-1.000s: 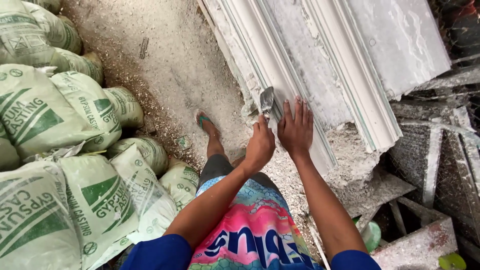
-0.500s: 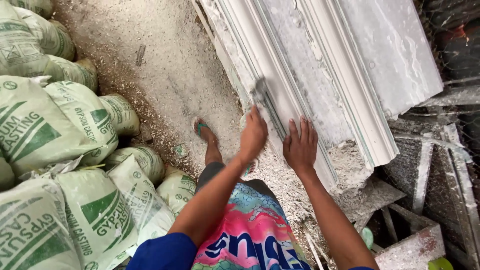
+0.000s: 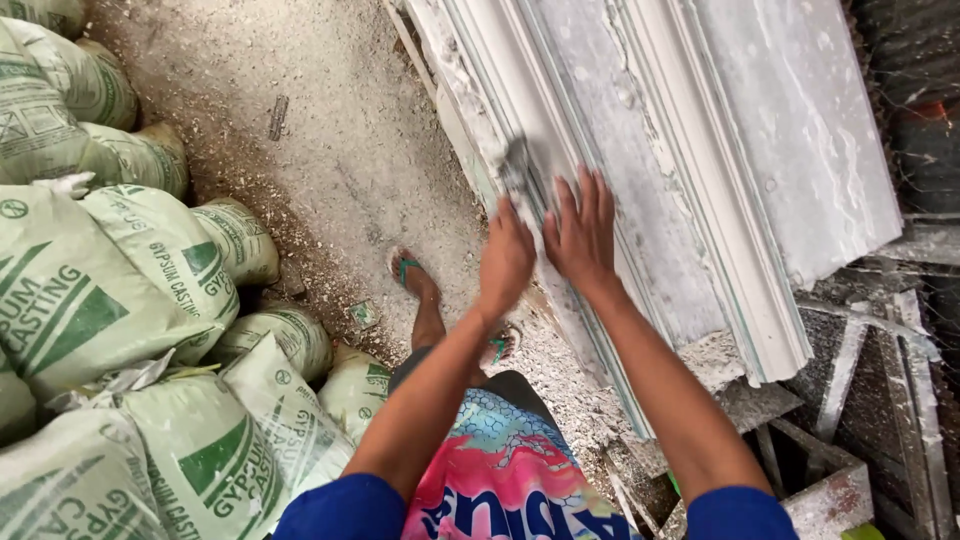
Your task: Trimming and smoothing decorative gypsum molding strips using a hand scraper to remove excess material.
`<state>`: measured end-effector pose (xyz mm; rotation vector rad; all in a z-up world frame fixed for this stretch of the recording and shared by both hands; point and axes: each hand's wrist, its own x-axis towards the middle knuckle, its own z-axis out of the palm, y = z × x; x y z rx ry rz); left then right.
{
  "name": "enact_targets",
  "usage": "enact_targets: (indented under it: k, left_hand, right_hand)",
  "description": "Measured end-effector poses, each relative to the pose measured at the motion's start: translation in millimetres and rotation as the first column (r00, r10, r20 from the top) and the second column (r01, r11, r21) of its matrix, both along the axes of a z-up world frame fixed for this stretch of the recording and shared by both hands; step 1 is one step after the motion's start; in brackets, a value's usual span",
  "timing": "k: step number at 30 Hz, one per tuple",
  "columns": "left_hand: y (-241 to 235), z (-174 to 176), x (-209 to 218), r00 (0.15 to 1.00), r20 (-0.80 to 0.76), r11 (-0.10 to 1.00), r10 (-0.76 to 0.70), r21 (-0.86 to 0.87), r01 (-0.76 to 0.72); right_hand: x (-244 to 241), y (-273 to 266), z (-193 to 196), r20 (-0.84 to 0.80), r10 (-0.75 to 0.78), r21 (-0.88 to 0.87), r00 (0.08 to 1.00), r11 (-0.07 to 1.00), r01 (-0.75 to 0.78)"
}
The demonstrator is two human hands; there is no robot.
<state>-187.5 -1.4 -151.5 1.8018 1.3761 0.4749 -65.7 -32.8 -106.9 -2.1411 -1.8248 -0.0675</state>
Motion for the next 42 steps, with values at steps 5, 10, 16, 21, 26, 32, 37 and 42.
enact_targets:
  k: [5, 10, 16, 21, 26, 32, 37, 42]
  left_hand:
    - [71, 10, -14, 1.0, -0.006, 0.998, 0.03, -0.054, -0.03]
    - [27, 67, -22, 0.994, 0.101, 0.905, -0.046, -0.417, 0.085]
    - [111, 39, -15, 0.997, -0.059, 0.973, -0.054, -0.227, 0.04]
    - [177, 62, -32, 0.999, 0.022, 0.996, 0.028, -0.081, -0.026]
    - [130, 78, -37, 0.999, -0.031, 0.986, -0.021, -0.169, 0.016]
    - [206, 14, -17, 0.996, -0.081, 0.999, 0.047, -0.013, -0.048]
    - [261, 26, -29, 0.989, -0.104, 0.974, 0.107, 0.211, -0.083]
    - [213, 52, -32, 0.995, -0.103, 1.0, 0.016, -0.012, -0.017]
  right_hand:
    - [6, 72, -10, 0.003, 0.01, -0.052, 1.0, 0.999, -0.01]
    - [0, 94, -10, 0.069, -0.014, -0.139, 0.998, 0.99, 0.023]
    - [0, 96, -24, 0.162, -0.039, -0.029, 0.986, 0.999, 0.044]
    - [-3, 97, -23, 0.235, -0.047, 0.069, 0.971, 0.997, 0.031]
    - [-3, 98, -19, 0.257, -0.056, 0.089, 0.965, 0.995, 0.035]
    - [-3, 98, -19, 0.274, -0.053, 0.122, 0.96, 0.992, 0.02]
    - [-5, 97, -11, 0.269, -0.037, 0.13, 0.963, 0.992, 0.002]
    - [-8, 100, -7, 0.253, -0.045, 0.084, 0.966, 0.996, 0.024]
